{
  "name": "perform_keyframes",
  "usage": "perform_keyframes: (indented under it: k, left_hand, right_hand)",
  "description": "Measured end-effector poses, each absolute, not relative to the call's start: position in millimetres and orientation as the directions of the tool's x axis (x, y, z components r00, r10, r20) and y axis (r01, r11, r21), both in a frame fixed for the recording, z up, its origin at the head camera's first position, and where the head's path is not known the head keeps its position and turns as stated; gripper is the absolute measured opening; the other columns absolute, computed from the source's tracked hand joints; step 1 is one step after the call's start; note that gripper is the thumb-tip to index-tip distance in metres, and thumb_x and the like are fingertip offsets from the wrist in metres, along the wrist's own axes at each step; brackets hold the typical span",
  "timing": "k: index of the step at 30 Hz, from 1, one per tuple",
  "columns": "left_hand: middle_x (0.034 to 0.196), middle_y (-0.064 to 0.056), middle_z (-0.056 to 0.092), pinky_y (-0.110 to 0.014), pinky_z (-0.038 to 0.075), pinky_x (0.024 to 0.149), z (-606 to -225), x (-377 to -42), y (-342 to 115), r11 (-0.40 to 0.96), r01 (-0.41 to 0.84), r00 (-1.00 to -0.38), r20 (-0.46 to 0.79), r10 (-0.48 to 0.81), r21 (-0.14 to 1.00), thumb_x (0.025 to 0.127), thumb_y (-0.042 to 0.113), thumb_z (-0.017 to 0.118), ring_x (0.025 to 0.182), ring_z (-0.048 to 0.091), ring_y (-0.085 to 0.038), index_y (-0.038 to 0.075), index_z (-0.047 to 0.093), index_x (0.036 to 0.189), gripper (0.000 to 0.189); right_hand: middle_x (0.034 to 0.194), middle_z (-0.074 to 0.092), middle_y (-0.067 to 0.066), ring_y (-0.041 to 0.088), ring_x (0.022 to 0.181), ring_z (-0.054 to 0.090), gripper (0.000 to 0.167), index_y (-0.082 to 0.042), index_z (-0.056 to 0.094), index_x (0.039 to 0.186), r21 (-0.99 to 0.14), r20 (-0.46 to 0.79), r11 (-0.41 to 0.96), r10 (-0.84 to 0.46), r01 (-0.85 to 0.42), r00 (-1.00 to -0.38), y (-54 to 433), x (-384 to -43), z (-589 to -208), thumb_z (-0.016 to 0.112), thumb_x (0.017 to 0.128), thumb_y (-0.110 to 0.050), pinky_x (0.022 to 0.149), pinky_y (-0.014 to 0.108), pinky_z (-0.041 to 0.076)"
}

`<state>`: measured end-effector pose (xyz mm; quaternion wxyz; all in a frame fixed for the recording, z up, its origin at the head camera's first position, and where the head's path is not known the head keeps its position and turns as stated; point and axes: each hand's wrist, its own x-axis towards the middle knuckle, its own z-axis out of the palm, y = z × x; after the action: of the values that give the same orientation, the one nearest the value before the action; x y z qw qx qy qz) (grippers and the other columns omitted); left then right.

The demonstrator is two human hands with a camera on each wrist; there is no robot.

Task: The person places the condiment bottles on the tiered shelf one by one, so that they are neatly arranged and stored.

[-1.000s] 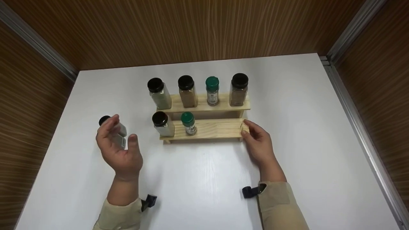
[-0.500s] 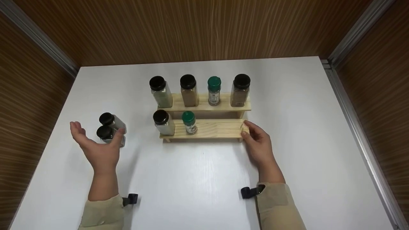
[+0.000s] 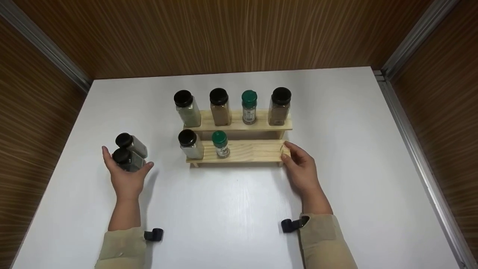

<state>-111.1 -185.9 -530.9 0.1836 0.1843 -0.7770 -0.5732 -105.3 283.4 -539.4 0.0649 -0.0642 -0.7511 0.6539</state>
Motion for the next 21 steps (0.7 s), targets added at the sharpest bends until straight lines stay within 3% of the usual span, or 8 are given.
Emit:
perform_keyframes:
  k: [3,8,14,21]
  left_hand:
    - [0.171,-0.021,0.025,-0.054,0.027,0.124,-531.2,-110.4,-188.5,0.271,-0.120,-0.877,0.026,-0.479,0.955,0.086,0.004,0.087,0.156,0.029,-0.038,0.023,0.002,0.172,0.122]
    - [0.169,-0.018,0.034,-0.057,0.029,0.123,-530.2,-109.4,-193.5,0.285,-0.162,-0.887,-0.013,-0.462,0.945,0.094,0.002,0.076,0.153,0.034,-0.042,0.018,0.022,0.170,0.095]
    - [0.163,-0.016,0.045,-0.056,0.036,0.120,-531.3,-105.4,-192.0,0.282,-0.147,-0.879,0.006,-0.476,0.948,0.093,-0.001,0.076,0.150,0.041,-0.039,0.017,0.040,0.163,0.081]
    - [0.160,-0.016,0.050,-0.055,0.039,0.118,-530.0,-100.5,-186.5,0.276,-0.144,-0.873,0.010,-0.488,0.950,0.091,-0.003,0.077,0.147,0.044,-0.039,0.015,0.045,0.159,0.077]
  right_hand:
    - [0.112,0.070,-0.009,0.006,0.098,0.064,0.045,0.007,0.056,0.147,-0.988,0.009,0.155,0.180,0.020,-0.984,282.8,-104.5,-538.0,0.066,0.104,0.001,0.078,0.019,0.056]
    - [0.110,0.070,-0.007,0.007,0.098,0.064,0.046,0.008,0.056,0.147,-0.989,0.004,0.144,0.180,0.022,-0.984,282.3,-104.1,-537.4,0.068,0.103,-0.001,0.079,0.019,0.057]
    - [0.109,0.069,-0.009,0.006,0.097,0.064,0.045,0.008,0.056,0.147,-0.986,0.004,0.165,0.185,0.027,-0.983,282.1,-104.5,-538.1,0.065,0.104,0.001,0.078,0.019,0.056]
    - [0.109,0.069,-0.010,0.005,0.097,0.063,0.045,0.008,0.056,0.147,-0.984,0.000,0.174,0.189,0.033,-0.982,282.5,-104.4,-538.7,0.065,0.104,0.000,0.079,0.019,0.057]
